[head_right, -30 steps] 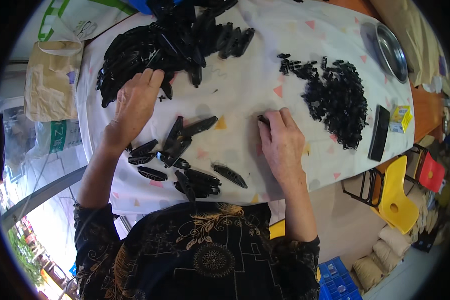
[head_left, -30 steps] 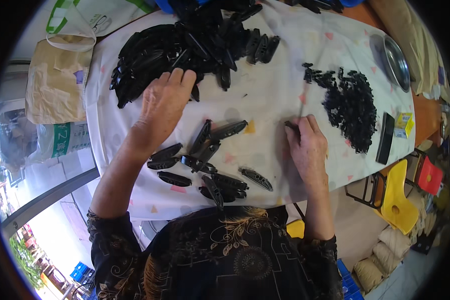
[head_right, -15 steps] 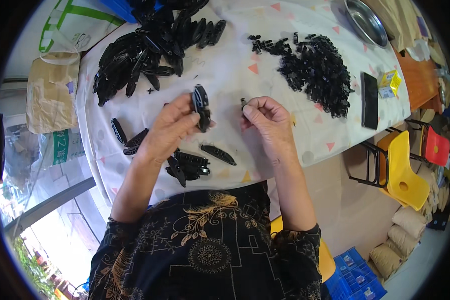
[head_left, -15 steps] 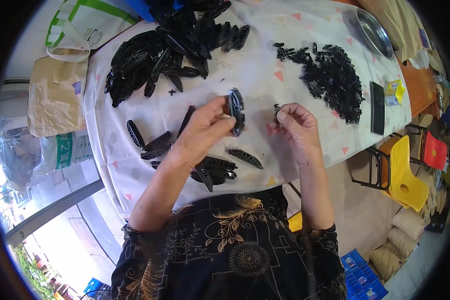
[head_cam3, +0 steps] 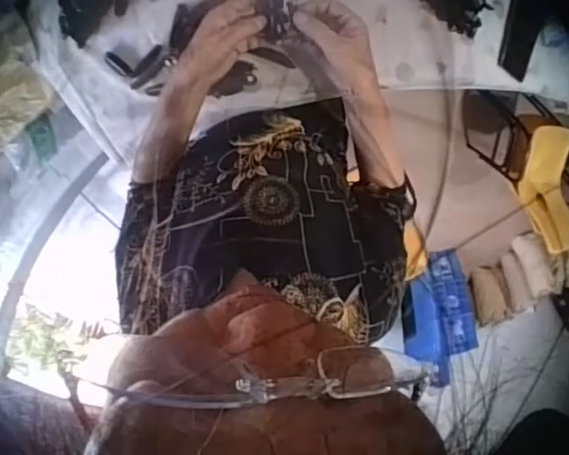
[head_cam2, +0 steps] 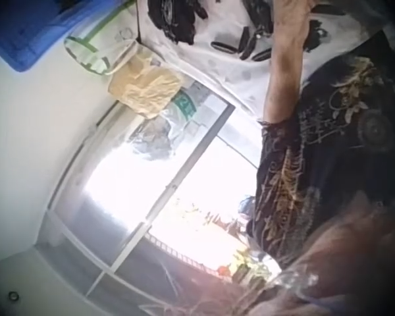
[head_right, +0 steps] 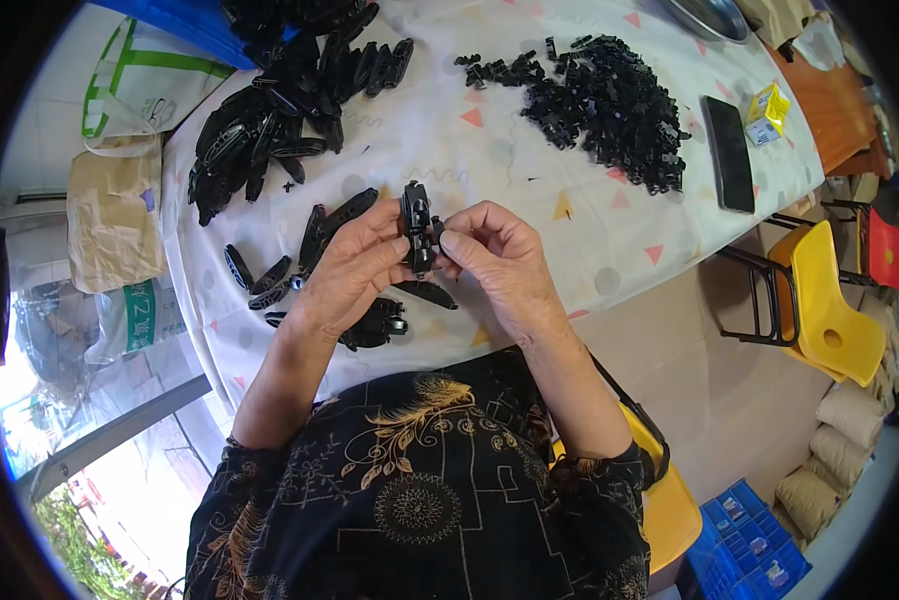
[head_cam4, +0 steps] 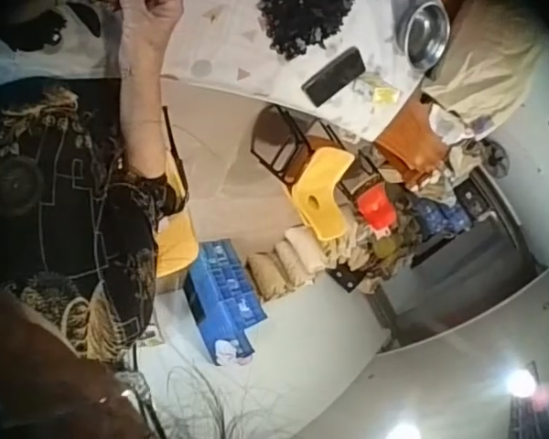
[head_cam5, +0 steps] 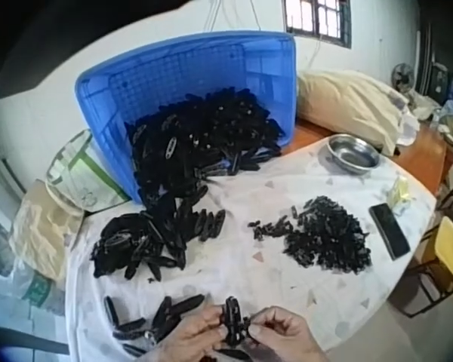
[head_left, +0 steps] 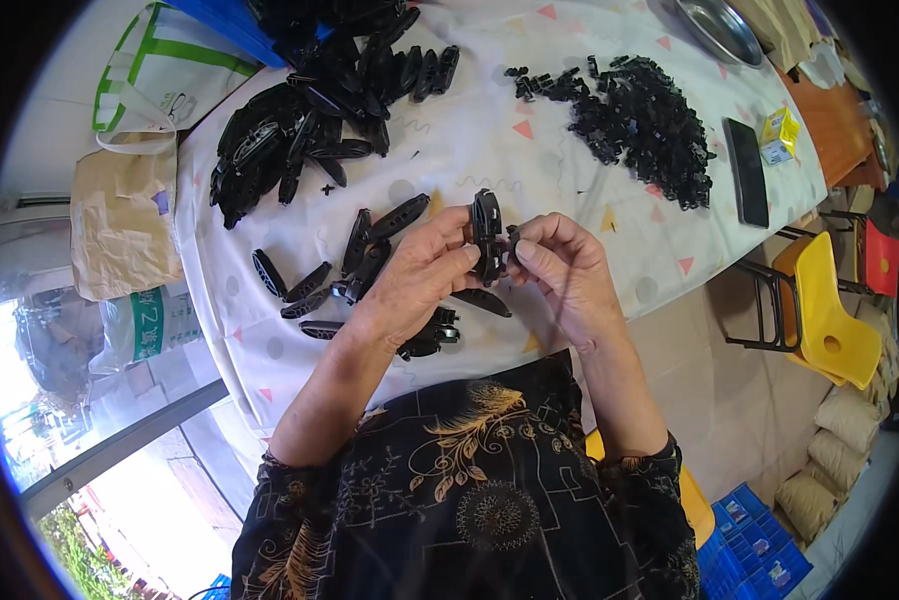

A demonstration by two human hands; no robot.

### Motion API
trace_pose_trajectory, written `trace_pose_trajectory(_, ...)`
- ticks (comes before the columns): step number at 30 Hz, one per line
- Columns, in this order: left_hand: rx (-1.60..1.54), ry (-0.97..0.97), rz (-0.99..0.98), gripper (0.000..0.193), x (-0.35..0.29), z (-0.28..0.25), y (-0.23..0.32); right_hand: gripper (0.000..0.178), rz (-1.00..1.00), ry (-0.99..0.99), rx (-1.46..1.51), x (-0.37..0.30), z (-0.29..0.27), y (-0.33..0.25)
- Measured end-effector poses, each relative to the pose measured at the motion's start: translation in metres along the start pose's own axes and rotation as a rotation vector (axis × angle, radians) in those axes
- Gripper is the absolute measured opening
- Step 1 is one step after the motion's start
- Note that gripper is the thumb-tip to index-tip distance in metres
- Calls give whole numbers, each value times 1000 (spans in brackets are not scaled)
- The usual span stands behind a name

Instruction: Assembling small black plastic components by inserting pins or secondary parts.

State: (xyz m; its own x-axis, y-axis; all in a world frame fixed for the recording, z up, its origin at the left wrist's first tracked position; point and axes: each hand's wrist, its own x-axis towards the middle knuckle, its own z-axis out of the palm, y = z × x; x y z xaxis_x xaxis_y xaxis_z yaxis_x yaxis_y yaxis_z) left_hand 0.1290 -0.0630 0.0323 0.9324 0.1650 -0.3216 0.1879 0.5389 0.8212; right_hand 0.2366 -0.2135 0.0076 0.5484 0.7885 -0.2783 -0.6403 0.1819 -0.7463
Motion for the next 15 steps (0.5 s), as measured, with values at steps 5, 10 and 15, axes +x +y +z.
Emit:
trace_pose_trajectory(5, 34, -3, -36, 34, -5, -3, 0, 11, -507, -133, -847, -6, 3, -15)
trace_pose_trajectory(10, 232, -26, -98, 36, -5, -6, 0, 21, -538, -268, -1184, -7, 3, -30)
trace_pose_trajectory(15, 414, -26, -94, 36, -7, -6, -1, 17, -579, -407, -1409, -8, 15, -43)
